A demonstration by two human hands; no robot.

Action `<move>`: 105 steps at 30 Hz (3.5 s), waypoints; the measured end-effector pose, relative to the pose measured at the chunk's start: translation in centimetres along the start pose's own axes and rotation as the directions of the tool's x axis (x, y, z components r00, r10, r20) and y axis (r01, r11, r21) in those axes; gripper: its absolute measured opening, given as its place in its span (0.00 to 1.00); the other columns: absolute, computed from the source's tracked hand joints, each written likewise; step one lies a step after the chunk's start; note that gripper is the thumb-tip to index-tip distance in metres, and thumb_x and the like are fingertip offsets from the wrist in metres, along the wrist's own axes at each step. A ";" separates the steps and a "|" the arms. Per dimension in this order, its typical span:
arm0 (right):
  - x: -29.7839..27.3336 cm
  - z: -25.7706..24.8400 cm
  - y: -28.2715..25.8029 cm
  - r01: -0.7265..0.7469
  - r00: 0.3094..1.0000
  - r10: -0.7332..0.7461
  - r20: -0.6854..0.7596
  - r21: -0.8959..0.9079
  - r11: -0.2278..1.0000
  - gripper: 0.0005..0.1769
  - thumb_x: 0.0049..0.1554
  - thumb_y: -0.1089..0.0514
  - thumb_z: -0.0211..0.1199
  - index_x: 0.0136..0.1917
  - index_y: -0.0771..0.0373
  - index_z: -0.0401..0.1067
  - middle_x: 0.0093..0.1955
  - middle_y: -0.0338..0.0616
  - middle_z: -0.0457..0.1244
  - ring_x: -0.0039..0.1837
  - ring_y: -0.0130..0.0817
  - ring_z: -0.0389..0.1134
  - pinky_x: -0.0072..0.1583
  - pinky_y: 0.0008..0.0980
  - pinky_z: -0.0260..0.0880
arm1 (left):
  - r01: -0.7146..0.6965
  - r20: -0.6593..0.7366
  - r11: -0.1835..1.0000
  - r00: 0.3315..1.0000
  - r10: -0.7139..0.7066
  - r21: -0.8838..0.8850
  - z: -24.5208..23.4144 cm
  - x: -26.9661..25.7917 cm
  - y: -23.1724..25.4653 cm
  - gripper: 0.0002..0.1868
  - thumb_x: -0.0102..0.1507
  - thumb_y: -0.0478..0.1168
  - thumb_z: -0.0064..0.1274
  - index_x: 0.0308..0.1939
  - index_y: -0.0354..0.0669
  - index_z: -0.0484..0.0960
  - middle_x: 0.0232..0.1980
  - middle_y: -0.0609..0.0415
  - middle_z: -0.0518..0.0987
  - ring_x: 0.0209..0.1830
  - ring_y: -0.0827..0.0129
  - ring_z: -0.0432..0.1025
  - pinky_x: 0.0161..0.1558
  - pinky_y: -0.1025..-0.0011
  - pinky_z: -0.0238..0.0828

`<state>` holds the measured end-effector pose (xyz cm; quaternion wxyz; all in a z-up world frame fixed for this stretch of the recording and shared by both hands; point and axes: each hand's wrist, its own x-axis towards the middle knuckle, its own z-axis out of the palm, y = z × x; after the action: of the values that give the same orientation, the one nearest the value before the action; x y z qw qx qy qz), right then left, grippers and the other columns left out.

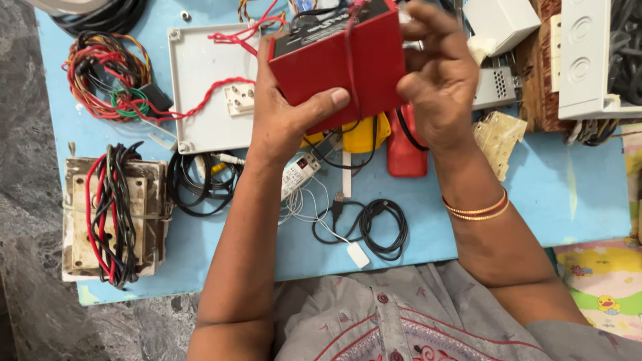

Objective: The person organizes and assembles various electrical components on a blue surface, handling wires, a red box unit, yellow and white plug housings, and small white terminal blocks by hand.

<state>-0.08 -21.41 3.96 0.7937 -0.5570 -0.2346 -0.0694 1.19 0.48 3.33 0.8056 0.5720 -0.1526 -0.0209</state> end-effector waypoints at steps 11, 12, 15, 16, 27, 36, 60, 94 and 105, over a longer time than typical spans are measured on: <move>-1.3 -4.2 2.1 -0.095 0.923 0.283 -0.260 0.559 0.824 0.27 0.63 0.48 0.59 0.70 0.65 0.65 0.68 0.49 0.64 0.69 0.40 0.68 0.70 0.36 0.70 | 0.197 0.292 0.977 0.942 -0.165 -0.084 3.3 4.9 3.1 0.38 0.59 0.42 0.69 0.68 0.38 0.67 0.60 0.49 0.78 0.60 0.66 0.76 0.64 0.68 0.76; -1.5 -4.2 2.7 -0.104 0.939 0.261 -0.223 0.539 0.836 0.23 0.64 0.50 0.59 0.67 0.65 0.67 0.64 0.49 0.65 0.65 0.41 0.69 0.65 0.37 0.71 | 0.222 0.304 0.960 0.938 -0.164 -0.167 3.4 5.2 3.0 0.35 0.60 0.43 0.67 0.66 0.34 0.69 0.58 0.48 0.79 0.58 0.65 0.77 0.62 0.66 0.77; -1.8 -3.6 4.0 -0.129 0.974 0.200 -0.102 0.474 0.871 0.13 0.67 0.56 0.58 0.60 0.66 0.72 0.53 0.49 0.68 0.53 0.43 0.72 0.53 0.38 0.74 | 0.202 0.249 0.946 0.959 -0.138 -0.254 3.3 5.5 2.4 0.30 0.63 0.43 0.65 0.62 0.33 0.70 0.53 0.47 0.80 0.52 0.64 0.79 0.58 0.64 0.80; -1.8 -3.3 4.1 -0.133 0.982 0.179 -0.059 0.455 0.881 0.11 0.67 0.58 0.58 0.57 0.66 0.74 0.50 0.49 0.69 0.49 0.44 0.73 0.48 0.39 0.75 | 0.158 0.183 0.956 0.977 -0.114 -0.249 3.0 5.4 2.3 0.28 0.63 0.43 0.64 0.60 0.34 0.69 0.51 0.47 0.80 0.49 0.64 0.79 0.55 0.63 0.81; -0.4 -1.5 1.6 -0.236 0.965 0.258 -0.035 0.298 0.925 0.15 0.64 0.65 0.66 0.63 0.69 0.70 0.46 0.42 0.67 0.48 0.34 0.72 0.58 0.39 0.77 | 0.025 -0.008 0.898 0.999 -0.032 -0.440 2.5 4.1 2.4 0.20 0.70 0.41 0.59 0.61 0.34 0.73 0.55 0.49 0.79 0.54 0.68 0.76 0.60 0.65 0.75; -1.5 2.8 0.3 -0.381 0.912 0.257 0.320 0.426 0.821 0.46 0.60 0.64 0.69 0.84 0.62 0.48 0.47 0.47 0.68 0.46 0.32 0.72 0.52 0.34 0.76 | -0.160 -0.162 0.777 0.984 0.076 -0.609 0.3 3.7 4.2 0.20 0.69 0.41 0.55 0.58 0.32 0.70 0.52 0.48 0.78 0.49 0.63 0.78 0.52 0.60 0.79; -1.3 0.2 -4.2 0.337 0.927 -0.357 0.118 -0.684 0.647 0.09 0.64 0.57 0.72 0.52 0.64 0.76 0.42 0.40 0.64 0.42 0.26 0.60 0.43 0.24 0.59 | -0.228 0.372 0.585 0.918 -0.137 0.778 2.0 1.4 11.2 0.36 0.49 0.51 0.75 0.54 0.37 0.77 0.42 0.49 0.83 0.43 0.64 0.77 0.46 0.64 0.75; -1.9 2.6 -3.7 0.056 0.941 0.185 0.284 -0.668 0.742 0.08 0.63 0.61 0.64 0.50 0.70 0.75 0.37 0.42 0.67 0.37 0.29 0.67 0.42 0.27 0.66 | -0.614 -0.398 0.783 0.746 0.534 -0.101 -4.2 3.1 6.7 0.19 0.74 0.42 0.60 0.63 0.35 0.72 0.59 0.48 0.77 0.59 0.60 0.72 0.62 0.62 0.69; -1.1 0.1 -4.1 0.337 0.909 -0.396 0.127 -0.783 0.523 0.08 0.70 0.58 0.66 0.54 0.65 0.75 0.46 0.42 0.66 0.43 0.27 0.64 0.44 0.26 0.63 | -0.174 0.258 0.624 0.965 -0.046 0.762 -0.4 2.5 10.4 0.32 0.55 0.47 0.72 0.54 0.36 0.74 0.46 0.49 0.79 0.46 0.67 0.74 0.50 0.68 0.72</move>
<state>-2.61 -23.03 6.96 0.4396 -0.7841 -0.2644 -0.3494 2.23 3.88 13.40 0.4527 0.8503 -0.2684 0.0032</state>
